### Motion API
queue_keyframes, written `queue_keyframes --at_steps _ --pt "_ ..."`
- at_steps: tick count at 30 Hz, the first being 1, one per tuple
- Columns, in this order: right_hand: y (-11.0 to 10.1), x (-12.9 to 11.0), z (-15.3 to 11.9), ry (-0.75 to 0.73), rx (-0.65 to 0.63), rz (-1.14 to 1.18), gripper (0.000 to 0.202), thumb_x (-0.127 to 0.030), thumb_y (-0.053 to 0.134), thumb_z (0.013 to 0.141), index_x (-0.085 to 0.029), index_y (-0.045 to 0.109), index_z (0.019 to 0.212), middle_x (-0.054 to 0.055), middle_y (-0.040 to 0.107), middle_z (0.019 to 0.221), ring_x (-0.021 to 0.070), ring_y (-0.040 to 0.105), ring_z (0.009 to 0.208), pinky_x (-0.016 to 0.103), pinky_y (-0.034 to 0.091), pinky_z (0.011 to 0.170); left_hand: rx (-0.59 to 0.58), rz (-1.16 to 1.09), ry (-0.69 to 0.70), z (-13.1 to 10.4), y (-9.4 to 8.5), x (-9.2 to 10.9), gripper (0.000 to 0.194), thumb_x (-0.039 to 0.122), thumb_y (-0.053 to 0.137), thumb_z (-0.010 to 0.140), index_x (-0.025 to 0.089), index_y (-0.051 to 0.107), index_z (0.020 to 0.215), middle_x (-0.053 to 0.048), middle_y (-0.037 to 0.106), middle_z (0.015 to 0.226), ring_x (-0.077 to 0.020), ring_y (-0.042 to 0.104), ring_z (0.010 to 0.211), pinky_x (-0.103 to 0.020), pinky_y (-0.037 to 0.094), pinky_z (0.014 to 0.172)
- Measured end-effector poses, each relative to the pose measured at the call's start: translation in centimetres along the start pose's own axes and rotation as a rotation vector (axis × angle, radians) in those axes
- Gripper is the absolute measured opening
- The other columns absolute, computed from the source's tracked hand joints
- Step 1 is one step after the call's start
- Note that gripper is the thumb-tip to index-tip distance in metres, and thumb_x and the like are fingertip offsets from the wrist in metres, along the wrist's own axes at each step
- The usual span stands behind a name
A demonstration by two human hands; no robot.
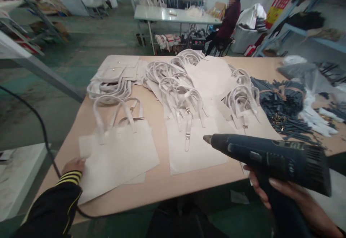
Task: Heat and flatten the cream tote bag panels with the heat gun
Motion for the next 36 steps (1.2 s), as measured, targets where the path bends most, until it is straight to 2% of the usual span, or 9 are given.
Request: queue_keyframes --at_steps 3,5,8,10,14,17,20,26,36 --pt "5.2 -1.8 3.5 -0.034 -0.202 0.003 0.037 -0.035 0.060 0.070 -0.019 0.058 0.104 0.005 0.056 0.078 0.0142 0.051 0.059 0.026 0.045 0.049 0.080 -0.039 -0.141 -0.8 1.1 1.0 0.019 0.026 0.041 0.060 0.021 0.050 0.076 -0.011 0.061 0.074 -0.0397 0.054 0.093 -0.059 0.043 0.070" --pt "8.4 -2.6 6.2 -0.045 -0.320 0.004 0.033 -0.033 0.060 0.071 -0.018 0.057 0.101 0.003 0.054 0.077 0.0131 0.050 0.059 0.024 0.044 0.048 0.121 -0.049 -0.141 -2.1 1.9 3.5 0.022 0.023 0.037 0.068 0.022 0.051 0.085 -0.013 0.060 0.088 -0.0402 0.045 0.108 -0.066 0.033 0.081" --pt "12.3 -3.1 10.0 -0.077 -0.418 -0.036 0.028 -0.031 0.061 0.072 -0.016 0.057 0.096 0.004 0.055 0.079 0.0122 0.051 0.059 0.023 0.044 0.047 0.004 -0.105 0.072 -5.8 5.1 9.9 0.021 0.020 0.034 0.079 0.024 0.054 0.086 -0.010 0.059 0.096 -0.0278 0.045 0.111 -0.049 0.035 0.093" --pt "14.4 -3.4 12.1 -0.123 -0.452 -0.073 0.025 -0.029 0.061 0.072 -0.015 0.057 0.092 0.004 0.056 0.078 0.0120 0.052 0.058 0.023 0.045 0.047 -0.142 -0.150 0.243 -9.1 8.2 15.0 0.016 0.020 0.042 0.080 0.020 0.055 0.090 -0.007 0.060 0.097 -0.0194 0.053 0.097 -0.037 0.042 0.088" --pt "17.0 -3.6 14.6 -0.170 -0.435 -0.132 0.023 -0.028 0.062 0.072 -0.013 0.056 0.088 0.002 0.056 0.072 0.0112 0.053 0.054 0.023 0.046 0.044 -0.313 -0.171 0.406 -14.5 13.1 23.3 0.020 0.027 0.053 0.080 0.014 0.054 0.094 -0.006 0.058 0.095 -0.0170 0.054 0.089 -0.036 0.043 0.081" --pt "17.1 -3.6 14.8 -0.159 -0.430 -0.143 0.022 -0.029 0.061 0.073 -0.013 0.056 0.087 0.002 0.056 0.072 0.0109 0.053 0.053 0.023 0.047 0.043 -0.319 -0.150 0.403 -15.7 14.1 26.5 0.042 0.029 0.062 0.072 0.007 0.049 0.105 -0.015 0.052 0.104 -0.0235 0.049 0.099 -0.037 0.039 0.086" --pt "15.4 -4.0 13.9 -0.170 -0.400 -0.180 0.022 -0.029 0.061 0.073 -0.014 0.056 0.088 0.002 0.057 0.073 0.0110 0.054 0.055 0.022 0.047 0.045 -0.331 -0.116 0.366 -15.3 14.1 27.7 0.058 0.025 0.065 0.068 0.002 0.041 0.115 -0.020 0.048 0.111 -0.0263 0.047 0.103 -0.037 0.037 0.089" --pt "10.6 -5.6 12.9 -0.193 -0.240 -0.210 0.024 -0.030 0.063 0.071 -0.013 0.058 0.087 0.003 0.057 0.071 0.0116 0.054 0.055 0.022 0.047 0.043 -0.393 -0.056 0.292 -15.1 14.2 28.1 0.039 0.028 0.056 0.078 0.012 0.046 0.111 -0.010 0.053 0.106 -0.0211 0.052 0.094 -0.039 0.042 0.081" --pt "7.6 -5.6 13.2 -0.186 -0.235 -0.204 0.022 -0.028 0.064 0.069 -0.011 0.059 0.083 0.004 0.058 0.068 0.0116 0.054 0.052 0.023 0.047 0.041 -0.349 0.031 0.202 -16.5 13.8 28.5 0.037 0.034 0.054 0.079 0.012 0.048 0.109 -0.010 0.049 0.110 -0.0212 0.050 0.096 -0.040 0.042 0.081"
Point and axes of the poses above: each hand's wrist, its own z-axis towards the middle knuckle, its own y-axis out of the palm, x = y × z, the point moved 3 cm from there along z, towards the middle knuckle
